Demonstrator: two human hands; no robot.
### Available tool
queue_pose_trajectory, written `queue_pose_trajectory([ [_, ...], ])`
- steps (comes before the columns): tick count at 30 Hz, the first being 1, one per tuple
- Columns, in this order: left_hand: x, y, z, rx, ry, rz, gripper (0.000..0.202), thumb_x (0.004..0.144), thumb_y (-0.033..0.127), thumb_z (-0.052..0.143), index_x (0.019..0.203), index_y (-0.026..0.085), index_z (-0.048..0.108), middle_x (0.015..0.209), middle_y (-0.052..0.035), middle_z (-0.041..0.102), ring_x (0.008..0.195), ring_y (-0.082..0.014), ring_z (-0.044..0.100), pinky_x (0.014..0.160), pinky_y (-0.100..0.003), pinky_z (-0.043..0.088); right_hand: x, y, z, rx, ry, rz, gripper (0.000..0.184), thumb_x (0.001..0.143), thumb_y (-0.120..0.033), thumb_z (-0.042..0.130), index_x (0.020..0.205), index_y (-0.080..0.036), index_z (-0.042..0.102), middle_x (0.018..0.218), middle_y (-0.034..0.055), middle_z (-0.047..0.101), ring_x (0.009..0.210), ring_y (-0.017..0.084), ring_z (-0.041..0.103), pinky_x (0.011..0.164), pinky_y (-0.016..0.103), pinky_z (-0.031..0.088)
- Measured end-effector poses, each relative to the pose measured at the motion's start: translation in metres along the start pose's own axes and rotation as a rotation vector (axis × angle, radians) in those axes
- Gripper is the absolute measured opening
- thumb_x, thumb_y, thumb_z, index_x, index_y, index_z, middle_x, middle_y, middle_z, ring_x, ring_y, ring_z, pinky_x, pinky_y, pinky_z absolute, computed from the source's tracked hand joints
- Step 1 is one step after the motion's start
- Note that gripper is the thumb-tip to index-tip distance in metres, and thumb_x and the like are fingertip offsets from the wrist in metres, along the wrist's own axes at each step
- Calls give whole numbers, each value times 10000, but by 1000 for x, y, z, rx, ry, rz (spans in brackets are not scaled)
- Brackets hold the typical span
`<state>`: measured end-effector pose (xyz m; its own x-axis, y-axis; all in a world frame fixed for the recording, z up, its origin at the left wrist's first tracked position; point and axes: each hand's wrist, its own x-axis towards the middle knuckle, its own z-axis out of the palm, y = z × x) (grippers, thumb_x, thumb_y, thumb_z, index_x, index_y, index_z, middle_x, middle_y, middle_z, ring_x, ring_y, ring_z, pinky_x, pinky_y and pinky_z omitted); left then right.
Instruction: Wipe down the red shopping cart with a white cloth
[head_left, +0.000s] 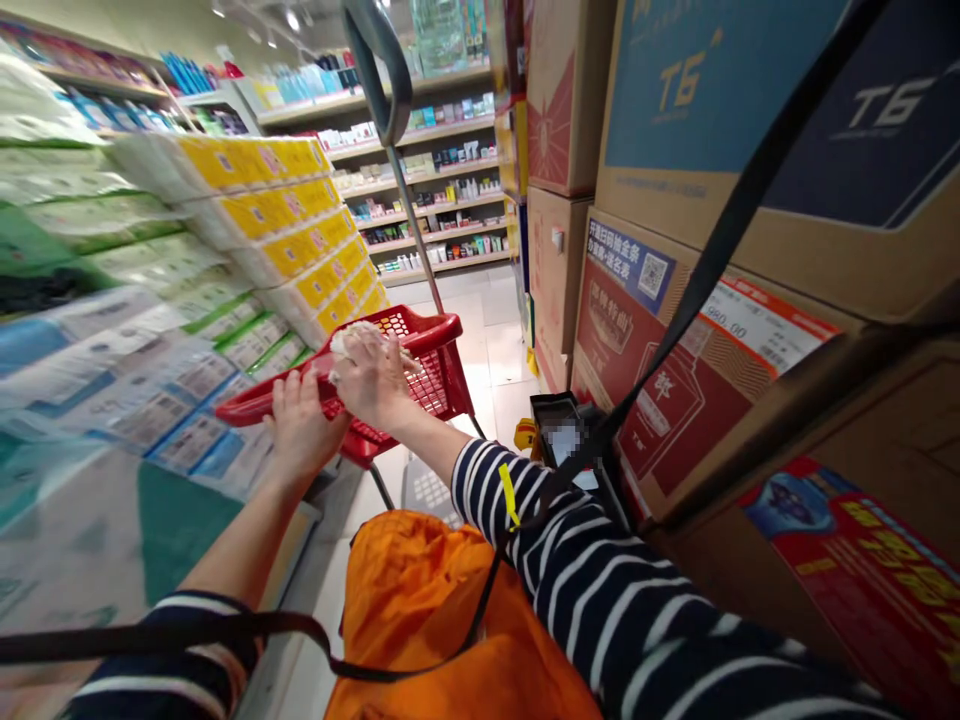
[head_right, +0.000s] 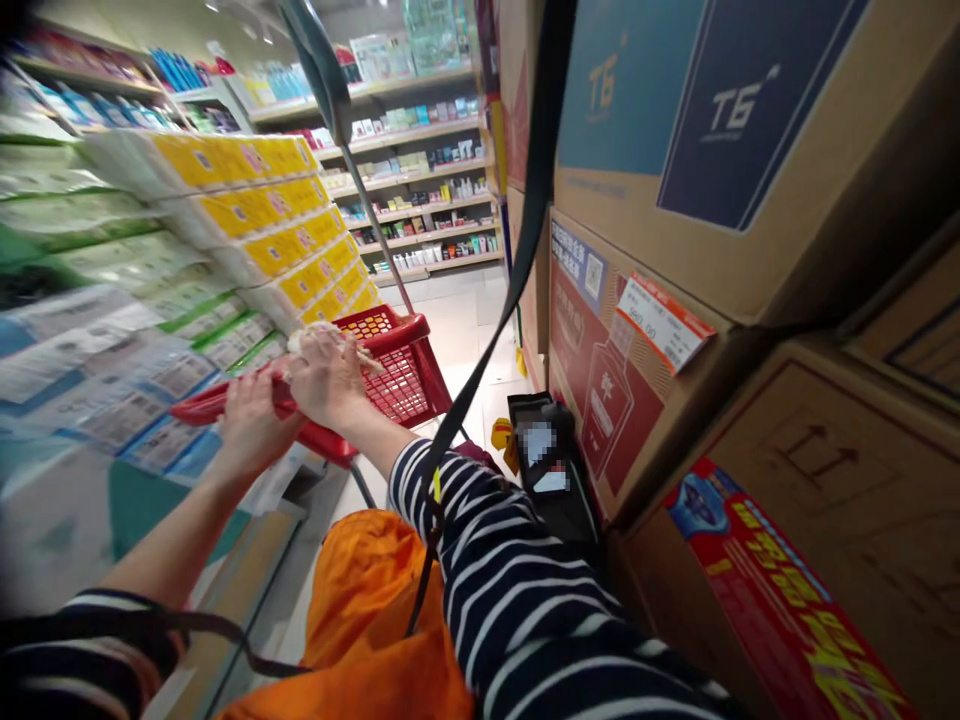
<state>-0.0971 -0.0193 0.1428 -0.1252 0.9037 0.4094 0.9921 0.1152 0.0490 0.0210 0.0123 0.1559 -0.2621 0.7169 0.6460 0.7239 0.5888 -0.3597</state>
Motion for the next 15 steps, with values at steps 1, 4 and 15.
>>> queue_pose_trajectory([
  [1,0,-1,0,-1,-3,2,681,797,309,545,1356,66,242,1449,-154,238,1340,-272,148,1060,-481,221,0,4,-1,1,8,8,260,891,-271,451,1115,-183,550,1362,70,396,1308,229,183,1069,514,42],
  [4,-1,-2,-1,-26,-29,-2,656,813,315,511,1361,87,230,1455,-148,224,1339,-280,150,1027,-546,240,-2,28,-11,-5,65,147,286,904,-274,428,1140,-154,537,1354,72,390,1291,241,200,1052,537,-1],
  [15,-6,10,-8,-84,-46,-18,676,773,297,489,1377,115,246,1461,-139,221,1343,-299,150,1027,-576,234,-7,8,4,-52,18,-168,289,912,-252,410,1157,-194,551,1318,41,434,1273,218,251,1072,404,129],
])
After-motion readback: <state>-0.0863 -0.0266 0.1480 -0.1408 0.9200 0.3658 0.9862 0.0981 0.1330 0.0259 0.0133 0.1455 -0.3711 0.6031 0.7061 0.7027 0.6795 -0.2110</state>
